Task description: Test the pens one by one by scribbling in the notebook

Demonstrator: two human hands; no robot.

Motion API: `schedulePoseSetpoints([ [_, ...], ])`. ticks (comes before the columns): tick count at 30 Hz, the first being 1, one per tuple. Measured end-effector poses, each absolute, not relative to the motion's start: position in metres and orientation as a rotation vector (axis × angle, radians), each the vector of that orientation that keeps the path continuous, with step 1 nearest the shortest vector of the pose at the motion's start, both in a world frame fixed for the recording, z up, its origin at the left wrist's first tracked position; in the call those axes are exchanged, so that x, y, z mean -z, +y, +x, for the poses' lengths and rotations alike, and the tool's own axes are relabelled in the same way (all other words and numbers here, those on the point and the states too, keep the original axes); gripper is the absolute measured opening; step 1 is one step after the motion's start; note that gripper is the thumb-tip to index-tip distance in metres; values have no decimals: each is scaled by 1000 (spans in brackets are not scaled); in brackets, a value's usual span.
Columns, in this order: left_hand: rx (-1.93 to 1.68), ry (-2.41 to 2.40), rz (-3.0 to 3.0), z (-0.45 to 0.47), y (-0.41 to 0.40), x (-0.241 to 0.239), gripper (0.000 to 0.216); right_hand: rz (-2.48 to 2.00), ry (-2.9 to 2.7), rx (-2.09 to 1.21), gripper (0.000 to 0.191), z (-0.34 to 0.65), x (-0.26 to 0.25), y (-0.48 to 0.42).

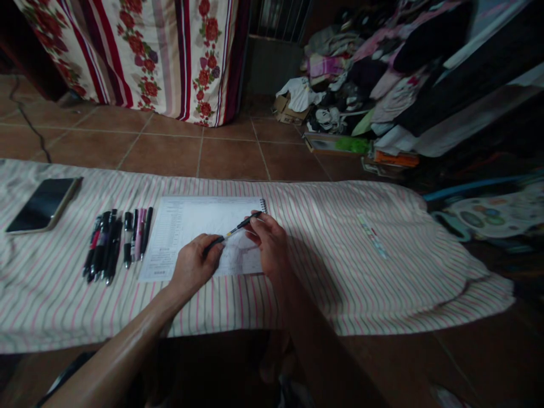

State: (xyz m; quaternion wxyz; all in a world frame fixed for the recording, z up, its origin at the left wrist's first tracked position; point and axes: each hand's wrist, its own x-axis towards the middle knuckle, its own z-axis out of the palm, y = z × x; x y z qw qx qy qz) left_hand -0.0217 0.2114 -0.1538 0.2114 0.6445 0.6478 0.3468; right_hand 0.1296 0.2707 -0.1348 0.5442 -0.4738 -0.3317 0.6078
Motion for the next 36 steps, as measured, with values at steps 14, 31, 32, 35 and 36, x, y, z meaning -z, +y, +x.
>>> schedulePoseSetpoints([
  [14,-984,1802,1775,-22,212,155,24,-1137,-786,-1442,27,131,134,272],
  [31,-963,1802,1760,-22,212,153,24,-1135,-818,-1420,27,131,136,273],
  [32,-964,1803,1765,-22,212,153,24,-1141,-820,-1415,27,131,136,273],
  [35,-970,1806,1776,-22,212,155,24,-1152,-817,-1419,27,131,135,274],
  [36,-971,1805,1778,-22,212,156,24,-1152,-815,-1421,27,131,135,274],
])
